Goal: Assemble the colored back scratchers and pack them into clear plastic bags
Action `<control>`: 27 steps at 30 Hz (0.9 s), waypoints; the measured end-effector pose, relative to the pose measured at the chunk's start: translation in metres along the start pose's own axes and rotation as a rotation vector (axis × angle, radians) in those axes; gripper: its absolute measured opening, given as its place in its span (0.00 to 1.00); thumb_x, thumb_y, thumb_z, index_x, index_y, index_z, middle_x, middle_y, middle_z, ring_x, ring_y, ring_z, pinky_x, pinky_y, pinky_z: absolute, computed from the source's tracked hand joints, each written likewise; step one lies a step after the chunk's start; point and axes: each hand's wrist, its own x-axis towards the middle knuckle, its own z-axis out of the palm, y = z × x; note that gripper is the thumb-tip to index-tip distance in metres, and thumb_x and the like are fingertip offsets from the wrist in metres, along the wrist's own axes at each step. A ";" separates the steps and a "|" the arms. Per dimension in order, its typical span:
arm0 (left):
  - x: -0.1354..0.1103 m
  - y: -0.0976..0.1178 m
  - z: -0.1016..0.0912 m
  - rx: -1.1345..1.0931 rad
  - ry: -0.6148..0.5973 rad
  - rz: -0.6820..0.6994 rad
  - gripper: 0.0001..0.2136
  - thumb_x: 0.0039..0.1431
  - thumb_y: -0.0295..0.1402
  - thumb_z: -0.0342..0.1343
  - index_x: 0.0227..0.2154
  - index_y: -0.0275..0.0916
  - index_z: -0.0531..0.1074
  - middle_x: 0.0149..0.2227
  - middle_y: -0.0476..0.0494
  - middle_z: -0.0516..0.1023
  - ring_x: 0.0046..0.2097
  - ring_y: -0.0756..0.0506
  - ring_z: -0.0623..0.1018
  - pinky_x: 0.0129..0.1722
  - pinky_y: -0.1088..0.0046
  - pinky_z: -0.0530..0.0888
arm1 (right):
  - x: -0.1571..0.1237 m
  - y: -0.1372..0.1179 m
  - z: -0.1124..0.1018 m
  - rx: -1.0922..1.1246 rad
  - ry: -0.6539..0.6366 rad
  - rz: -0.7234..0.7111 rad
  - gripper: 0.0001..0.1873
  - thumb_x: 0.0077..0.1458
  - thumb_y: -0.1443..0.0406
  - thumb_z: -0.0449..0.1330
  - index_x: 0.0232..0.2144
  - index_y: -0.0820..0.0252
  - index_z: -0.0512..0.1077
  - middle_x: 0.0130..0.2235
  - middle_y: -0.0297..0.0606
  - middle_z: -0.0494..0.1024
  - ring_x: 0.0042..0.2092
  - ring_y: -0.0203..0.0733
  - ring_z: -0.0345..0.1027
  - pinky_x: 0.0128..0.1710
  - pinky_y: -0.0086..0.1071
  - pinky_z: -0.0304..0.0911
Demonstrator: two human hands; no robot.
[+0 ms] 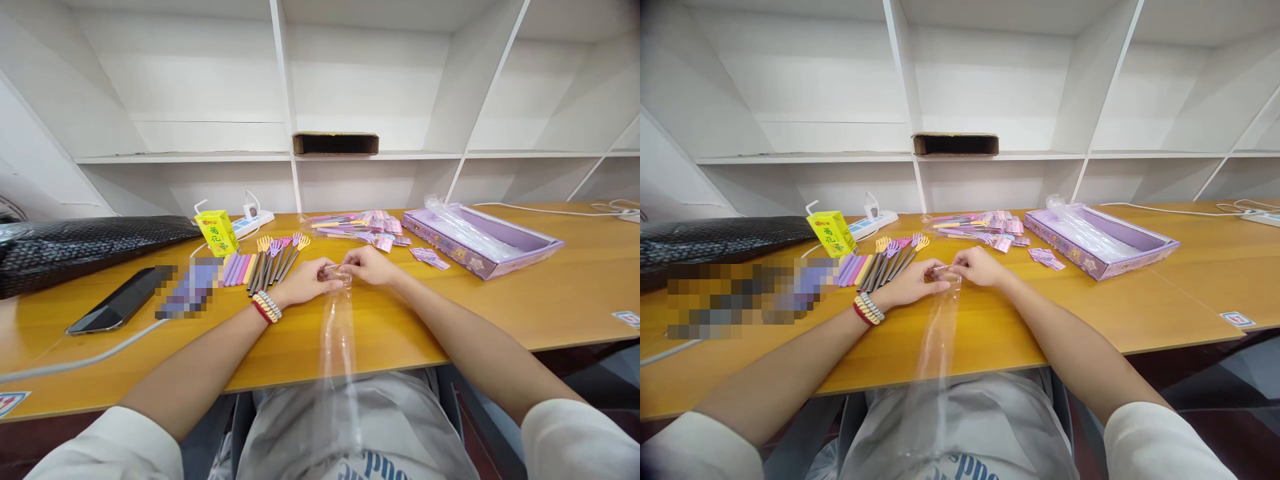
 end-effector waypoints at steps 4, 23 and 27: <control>0.002 -0.002 0.000 0.039 0.068 -0.063 0.12 0.56 0.41 0.49 0.27 0.37 0.69 0.26 0.49 0.73 0.29 0.49 0.70 0.30 0.73 0.67 | 0.001 -0.003 0.002 -0.035 0.001 -0.020 0.10 0.51 0.61 0.55 0.28 0.63 0.72 0.25 0.35 0.74 0.25 0.32 0.62 0.27 0.26 0.54; 0.006 -0.006 -0.012 0.275 0.639 -0.374 0.07 0.53 0.33 0.47 0.26 0.39 0.68 0.28 0.46 0.75 0.32 0.46 0.73 0.34 0.70 0.67 | -0.005 -0.006 0.008 -0.130 -0.112 0.002 0.41 0.42 0.46 0.61 0.55 0.59 0.57 0.44 0.45 0.72 0.38 0.43 0.67 0.38 0.35 0.60; 0.005 -0.009 -0.015 0.348 0.707 -0.394 0.07 0.54 0.34 0.46 0.28 0.39 0.67 0.29 0.45 0.75 0.33 0.44 0.73 0.34 0.69 0.67 | -0.007 -0.012 0.009 -0.134 -0.128 -0.042 0.54 0.35 0.46 0.65 0.59 0.59 0.49 0.49 0.49 0.68 0.44 0.48 0.66 0.42 0.39 0.60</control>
